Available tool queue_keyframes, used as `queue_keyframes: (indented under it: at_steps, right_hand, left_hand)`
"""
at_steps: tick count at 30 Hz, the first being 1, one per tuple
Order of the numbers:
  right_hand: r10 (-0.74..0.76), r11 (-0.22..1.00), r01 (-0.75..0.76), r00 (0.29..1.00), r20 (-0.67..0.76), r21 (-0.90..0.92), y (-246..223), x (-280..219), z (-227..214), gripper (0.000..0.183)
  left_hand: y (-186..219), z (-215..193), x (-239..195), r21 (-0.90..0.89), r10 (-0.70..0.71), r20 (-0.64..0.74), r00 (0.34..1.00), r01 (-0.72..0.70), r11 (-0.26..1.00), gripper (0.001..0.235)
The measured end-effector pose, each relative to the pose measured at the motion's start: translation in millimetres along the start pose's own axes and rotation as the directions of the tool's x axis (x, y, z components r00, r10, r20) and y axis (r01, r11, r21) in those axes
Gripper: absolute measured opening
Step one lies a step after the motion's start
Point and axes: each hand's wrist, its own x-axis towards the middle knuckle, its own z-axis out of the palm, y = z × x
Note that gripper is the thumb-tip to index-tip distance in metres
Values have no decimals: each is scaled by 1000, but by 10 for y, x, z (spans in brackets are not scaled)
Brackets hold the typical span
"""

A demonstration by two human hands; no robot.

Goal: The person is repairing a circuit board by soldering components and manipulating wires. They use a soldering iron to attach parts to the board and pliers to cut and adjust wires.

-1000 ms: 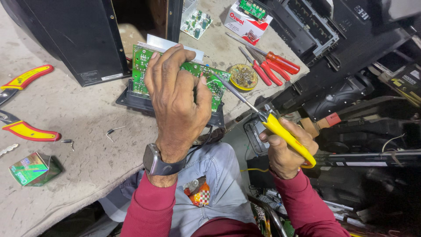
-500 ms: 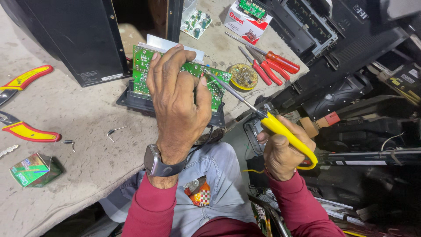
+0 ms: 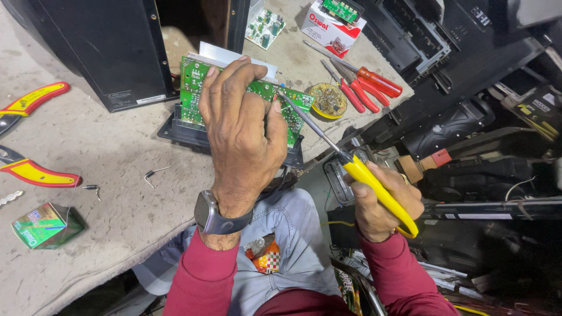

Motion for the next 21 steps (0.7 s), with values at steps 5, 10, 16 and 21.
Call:
queue_keyframes:
  at_steps: [5,10,16,21]
  right_hand:
    - [139,966,-122,988,-61,227,48,-8,37,45]
    - [257,881,-191,961,-99,433,75,21,122,43]
    - [304,929,-293,952,-18,228,40,-17,39,36]
    - [394,829,-358,919,6,429,93,-95,58,39]
  left_hand:
    - [-40,21,-47,0,7,-5,1000,-7,1000,11]
    - [3,11,3,1,-1,-11,1000,1,1000,10]
    - [5,-50,4,18,44,42,998,-45,999,10]
    - [-234,-23,-233,64,60,58,996,-64,996,6]
